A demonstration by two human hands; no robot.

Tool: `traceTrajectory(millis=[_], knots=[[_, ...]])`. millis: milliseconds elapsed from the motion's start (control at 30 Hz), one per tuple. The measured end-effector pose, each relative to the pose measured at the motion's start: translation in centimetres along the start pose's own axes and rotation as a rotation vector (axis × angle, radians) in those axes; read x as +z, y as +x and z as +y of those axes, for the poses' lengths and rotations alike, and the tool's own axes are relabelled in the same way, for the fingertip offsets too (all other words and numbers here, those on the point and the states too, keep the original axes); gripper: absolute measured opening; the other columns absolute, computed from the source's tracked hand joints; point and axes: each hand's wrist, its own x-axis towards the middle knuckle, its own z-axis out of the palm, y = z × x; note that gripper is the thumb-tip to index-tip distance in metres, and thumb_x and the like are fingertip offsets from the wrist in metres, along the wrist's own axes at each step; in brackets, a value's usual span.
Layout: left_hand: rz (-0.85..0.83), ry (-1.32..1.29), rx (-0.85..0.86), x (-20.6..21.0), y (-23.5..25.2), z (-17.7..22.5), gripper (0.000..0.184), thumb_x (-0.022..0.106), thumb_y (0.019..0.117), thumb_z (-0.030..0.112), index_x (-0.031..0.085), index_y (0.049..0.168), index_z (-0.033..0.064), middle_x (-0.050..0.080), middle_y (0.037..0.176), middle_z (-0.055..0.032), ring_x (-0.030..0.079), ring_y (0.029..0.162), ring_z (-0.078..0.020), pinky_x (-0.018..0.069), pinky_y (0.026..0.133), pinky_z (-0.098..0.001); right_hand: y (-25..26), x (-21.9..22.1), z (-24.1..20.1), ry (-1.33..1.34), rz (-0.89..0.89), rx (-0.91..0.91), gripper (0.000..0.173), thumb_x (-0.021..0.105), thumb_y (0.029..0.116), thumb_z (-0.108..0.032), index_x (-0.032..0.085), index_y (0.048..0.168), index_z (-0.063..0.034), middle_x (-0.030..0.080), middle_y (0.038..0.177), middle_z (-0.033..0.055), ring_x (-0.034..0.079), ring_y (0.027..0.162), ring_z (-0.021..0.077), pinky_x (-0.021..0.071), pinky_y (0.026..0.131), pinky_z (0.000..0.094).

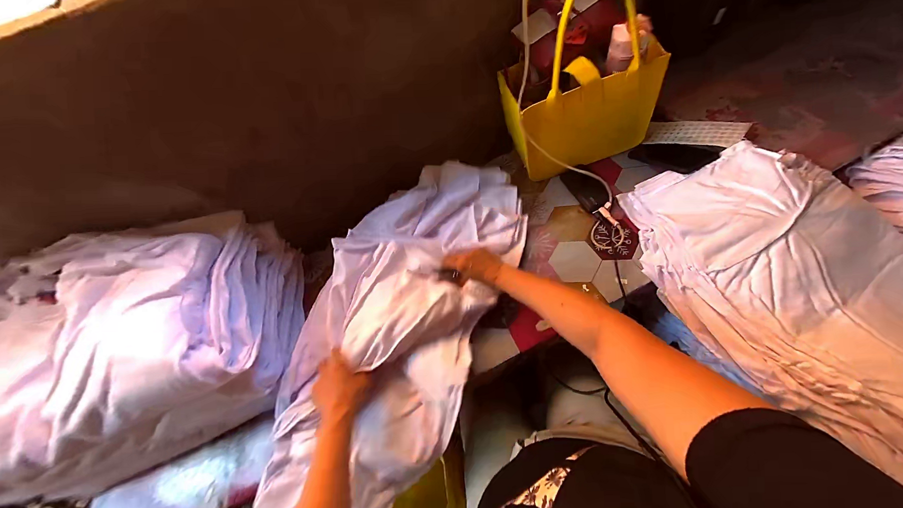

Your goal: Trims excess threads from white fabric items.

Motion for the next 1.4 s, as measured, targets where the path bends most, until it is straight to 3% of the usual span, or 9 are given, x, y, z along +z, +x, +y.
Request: traceTrajectory(millis=[200, 300, 400, 567, 733, 1000, 1233, 1333, 1400], knots=[[-0.061, -0.042, 0.081, 0.7, -3.4, 7.5, 0.094, 0.086, 0.0786, 0.036, 0.041, 0.149, -0.0067, 0.036, 0.148, -0.0425, 0.043, 0.133, -0.0583, 0.0394, 0.105, -0.0693, 0.2, -7.8, 3.8, -0.181, -0.016, 0.428, 0.048, 0.067, 0.0991, -0.023, 0.058, 0.141, -0.0015, 0.055, 0.144, 0.0274, 0.065, 0.109, 0.0512, 0.0503, 0.088, 0.0707], [0.073, -0.195, 0.249, 1.4, -1.0, 9.3, 0.120, 0.097, 0.0580, 0.048, 0.037, 0.159, 0.0186, 0.000, 0.166, -0.0334, 0.007, 0.149, -0.0620, 0.0221, 0.105, -0.0839, -6.6, -10.0, 3.4, 0.131, 0.148, 0.784, 0.046, 0.051, 0.1079, -0.033, 0.064, 0.120, 0.0089, 0.065, 0.119, 0.0322, 0.065, 0.109, 0.0514, 0.0484, 0.090, 0.0706], [-0.059, -0.124, 0.313, 2.4, 2.2, 13.1, 0.118, 0.093, 0.0603, 0.058, 0.034, 0.159, 0.0331, 0.008, 0.166, -0.0327, 0.013, 0.147, -0.0634, 0.0260, 0.100, -0.0868, -11.9, -6.5, -1.2, 0.483, 0.003, 0.883, 0.070, 0.045, 0.1065, -0.055, 0.067, 0.108, 0.0111, 0.069, 0.105, 0.0303, 0.068, 0.100, 0.0425, 0.0527, 0.091, 0.0614], [-0.072, -0.131, 0.344, 1.4, 6.4, 13.7, 0.049, 0.075, 0.0870, 0.030, 0.065, 0.130, 0.0075, 0.067, 0.115, -0.0315, 0.063, 0.108, -0.0537, 0.0479, 0.084, -0.0733, -11.2, -0.3, -8.0, 0.419, -0.097, 0.955, 0.088, 0.082, 0.0812, -0.057, 0.053, 0.139, 0.0027, 0.068, 0.118, 0.0243, 0.065, 0.114, 0.0388, 0.0493, 0.099, 0.0581], [0.241, -0.574, 0.230, -0.5, 9.5, 10.2, 0.032, 0.063, 0.0976, 0.019, 0.068, 0.116, -0.0069, 0.067, 0.116, -0.0304, 0.062, 0.116, -0.0460, 0.0449, 0.101, -0.0661, -9.0, 0.9, -5.3, 0.717, -0.095, 0.871, 0.039, 0.083, 0.0838, -0.021, 0.068, 0.108, 0.0060, 0.069, 0.103, 0.0216, 0.066, 0.098, 0.0315, 0.0521, 0.091, 0.0527], [0.796, -0.758, -0.199, -11.3, 12.1, 0.2, 0.050, 0.064, 0.0984, 0.025, 0.057, 0.138, -0.0048, 0.060, 0.138, -0.0232, 0.056, 0.133, -0.0298, 0.0405, 0.114, -0.0440, -1.1, -14.5, 0.7, 0.404, 0.032, 0.593, 0.040, 0.082, 0.0859, -0.019, 0.069, 0.115, 0.0048, 0.069, 0.104, 0.0266, 0.067, 0.099, 0.0407, 0.0508, 0.091, 0.0645], [0.382, -0.671, -0.305, 0.7, 10.1, -2.7, 0.066, 0.061, 0.1016, 0.024, 0.036, 0.151, -0.0105, 0.045, 0.151, -0.0321, 0.042, 0.143, -0.0434, 0.0319, 0.119, -0.0556, -4.8, -4.9, 6.8, 0.273, 0.272, 0.900, 0.089, 0.086, 0.0814, -0.044, 0.048, 0.142, 0.0091, 0.058, 0.131, 0.0344, 0.057, 0.123, 0.0491, 0.0442, 0.104, 0.0664], [0.481, -0.872, -0.336, 3.1, 5.4, -2.2, 0.089, 0.065, 0.0987, 0.033, 0.014, 0.158, -0.0094, 0.034, 0.156, -0.0339, 0.039, 0.145, -0.0422, 0.0354, 0.119, -0.0486, -9.7, -3.9, 4.1, 0.297, 0.508, 0.834, 0.073, 0.073, 0.0948, -0.040, 0.046, 0.144, 0.0071, 0.059, 0.133, 0.0312, 0.058, 0.125, 0.0442, 0.0449, 0.107, 0.0592], [0.512, -0.762, -0.043, 5.9, -2.1, -0.4, 0.071, 0.061, 0.1015, 0.036, 0.035, 0.145, -0.0138, 0.039, 0.150, -0.0353, 0.039, 0.142, -0.0450, 0.0344, 0.117, -0.0537, -13.3, -3.5, 1.3, 0.254, 0.496, 0.742, 0.053, 0.059, 0.1041, -0.036, 0.053, 0.136, 0.0066, 0.060, 0.126, 0.0305, 0.061, 0.115, 0.0436, 0.0485, 0.099, 0.0596]])
